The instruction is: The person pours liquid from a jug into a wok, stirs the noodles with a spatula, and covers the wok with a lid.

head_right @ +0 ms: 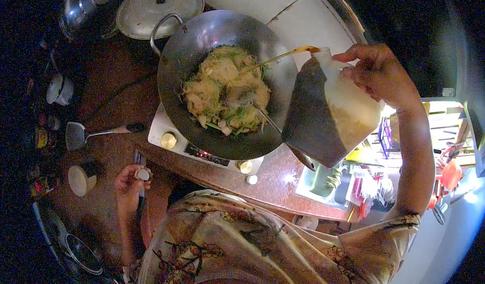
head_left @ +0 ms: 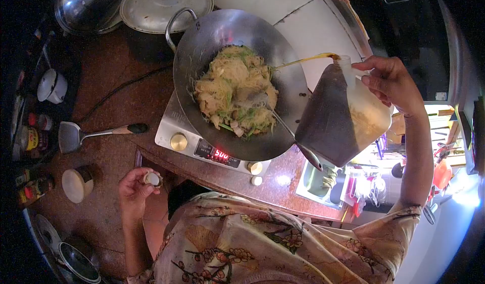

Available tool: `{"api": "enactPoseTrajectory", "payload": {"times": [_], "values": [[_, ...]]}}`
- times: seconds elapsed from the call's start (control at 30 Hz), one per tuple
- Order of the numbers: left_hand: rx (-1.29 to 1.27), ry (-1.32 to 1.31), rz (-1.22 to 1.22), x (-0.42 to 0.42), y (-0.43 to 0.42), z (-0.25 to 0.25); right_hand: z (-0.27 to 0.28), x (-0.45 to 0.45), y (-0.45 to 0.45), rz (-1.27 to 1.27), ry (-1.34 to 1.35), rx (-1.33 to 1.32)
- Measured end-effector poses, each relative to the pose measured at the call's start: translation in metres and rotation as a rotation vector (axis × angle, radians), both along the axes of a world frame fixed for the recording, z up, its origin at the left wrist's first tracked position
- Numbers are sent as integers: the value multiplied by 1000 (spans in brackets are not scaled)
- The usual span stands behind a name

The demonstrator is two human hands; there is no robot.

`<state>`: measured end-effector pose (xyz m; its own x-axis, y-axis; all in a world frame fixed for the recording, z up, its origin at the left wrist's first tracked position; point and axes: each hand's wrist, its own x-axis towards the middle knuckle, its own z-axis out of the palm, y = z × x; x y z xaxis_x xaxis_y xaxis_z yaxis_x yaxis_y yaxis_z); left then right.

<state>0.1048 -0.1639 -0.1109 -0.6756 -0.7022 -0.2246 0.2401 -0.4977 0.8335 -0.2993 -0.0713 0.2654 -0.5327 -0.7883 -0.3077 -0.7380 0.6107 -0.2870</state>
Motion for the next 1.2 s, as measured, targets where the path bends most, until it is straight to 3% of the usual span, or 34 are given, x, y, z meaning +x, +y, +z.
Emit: {"api": "enactPoseTrajectory", "payload": {"times": [0.43,0.53,0.6,0.87,1.1,1.2], "values": [[24,-8,-37,0,9,6,3,-2,39,-166,20,29],[17,-9,-52,2,12,1,8,0,55,-183,3,-76],[9,-8,-53,3,15,0,11,3,67,-244,-24,-296],[-67,-12,-33,11,31,4,32,24,100,-211,-36,-452],[-124,23,-16,-4,55,50,20,61,154,-109,-65,-555],[-354,111,-105,-24,64,97,10,79,185,-135,-130,-573]]}}
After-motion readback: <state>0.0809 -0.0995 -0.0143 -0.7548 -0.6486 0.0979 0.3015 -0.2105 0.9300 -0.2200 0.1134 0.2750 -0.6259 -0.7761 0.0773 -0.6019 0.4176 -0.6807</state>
